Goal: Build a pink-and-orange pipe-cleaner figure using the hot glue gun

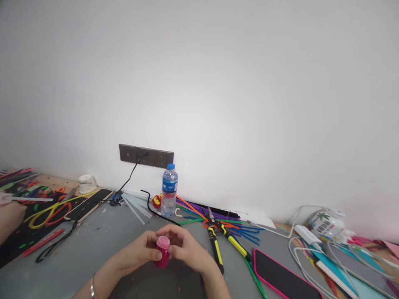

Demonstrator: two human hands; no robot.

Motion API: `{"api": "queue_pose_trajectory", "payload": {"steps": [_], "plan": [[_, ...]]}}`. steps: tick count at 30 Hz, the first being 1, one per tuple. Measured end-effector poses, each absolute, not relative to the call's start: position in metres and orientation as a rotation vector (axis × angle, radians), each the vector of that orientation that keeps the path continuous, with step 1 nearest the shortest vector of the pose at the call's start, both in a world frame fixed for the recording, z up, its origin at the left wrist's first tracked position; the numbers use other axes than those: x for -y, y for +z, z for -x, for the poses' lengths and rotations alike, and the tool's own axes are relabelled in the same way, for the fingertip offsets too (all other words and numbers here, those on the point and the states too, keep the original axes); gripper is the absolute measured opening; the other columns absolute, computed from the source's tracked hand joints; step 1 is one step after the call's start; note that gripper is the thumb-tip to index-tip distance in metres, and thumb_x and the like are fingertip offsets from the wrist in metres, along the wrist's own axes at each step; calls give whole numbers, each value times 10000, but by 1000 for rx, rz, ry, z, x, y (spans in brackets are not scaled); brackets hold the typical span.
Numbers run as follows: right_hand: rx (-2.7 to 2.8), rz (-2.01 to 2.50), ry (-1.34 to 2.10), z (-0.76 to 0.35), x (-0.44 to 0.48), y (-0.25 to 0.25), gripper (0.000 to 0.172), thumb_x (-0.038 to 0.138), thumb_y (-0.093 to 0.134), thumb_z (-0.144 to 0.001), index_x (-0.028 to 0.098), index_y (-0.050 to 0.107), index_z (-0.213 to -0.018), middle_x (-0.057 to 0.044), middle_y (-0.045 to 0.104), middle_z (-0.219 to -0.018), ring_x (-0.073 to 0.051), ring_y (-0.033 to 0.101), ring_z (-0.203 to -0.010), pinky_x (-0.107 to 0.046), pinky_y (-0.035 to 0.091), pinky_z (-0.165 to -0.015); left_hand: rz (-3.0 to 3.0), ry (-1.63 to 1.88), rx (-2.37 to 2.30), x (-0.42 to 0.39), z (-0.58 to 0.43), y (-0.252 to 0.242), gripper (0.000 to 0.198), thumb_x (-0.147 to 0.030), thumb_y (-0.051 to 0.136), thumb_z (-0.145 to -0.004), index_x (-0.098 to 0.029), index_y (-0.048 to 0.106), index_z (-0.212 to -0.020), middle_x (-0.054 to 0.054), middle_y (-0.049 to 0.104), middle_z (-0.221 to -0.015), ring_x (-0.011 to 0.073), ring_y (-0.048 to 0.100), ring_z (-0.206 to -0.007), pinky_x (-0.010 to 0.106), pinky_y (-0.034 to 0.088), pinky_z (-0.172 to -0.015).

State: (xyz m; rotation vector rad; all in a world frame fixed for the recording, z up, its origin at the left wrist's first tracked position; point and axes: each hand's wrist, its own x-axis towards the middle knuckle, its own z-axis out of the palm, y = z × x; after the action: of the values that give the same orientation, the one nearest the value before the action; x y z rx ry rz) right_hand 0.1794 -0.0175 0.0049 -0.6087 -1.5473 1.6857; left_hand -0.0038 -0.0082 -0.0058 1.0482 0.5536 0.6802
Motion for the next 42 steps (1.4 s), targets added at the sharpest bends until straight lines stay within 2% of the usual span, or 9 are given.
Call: {"api": "queue_pose_trajectory", "payload": {"steps": [11,20,31,42], "plan": [[1547,639,1682,-179,17,5,439,432,729,-732,206,616,-1090,-40,596,-977,-195,567,-893,-288,438,-772,-1060,689,-563,9,4,-5,315,-297,870,-534,-87,741,-730,32,654,-657,131,543,-638,236,390,-638],[1551,638,1686,-177,19,8,515,546,722,-693,215,616,-1073,-44,626,-953,-213,579,-889,-298,439,-767,-1077,698,-544,11,1,-2,338,-336,868,-528,-87,732,-713,16,623,-634,121,515,-617,234,374,-635],[1571,650,1680,-180,17,4,523,559,717,-694,218,612,-1076,-54,626,-973,-232,572,-917,-325,428,-804,-1046,704,-565,11,1,-3,322,-303,878,-504,-92,731,-698,13,623,-634,119,510,-615,239,377,-640],[1564,677,1671,-179,18,7,542,567,729,-669,216,616,-1067,-48,623,-936,-226,576,-883,-320,445,-775,-1052,704,-536,9,1,-4,336,-322,876,-512,-89,738,-712,22,639,-642,130,530,-622,243,382,-639]]}}
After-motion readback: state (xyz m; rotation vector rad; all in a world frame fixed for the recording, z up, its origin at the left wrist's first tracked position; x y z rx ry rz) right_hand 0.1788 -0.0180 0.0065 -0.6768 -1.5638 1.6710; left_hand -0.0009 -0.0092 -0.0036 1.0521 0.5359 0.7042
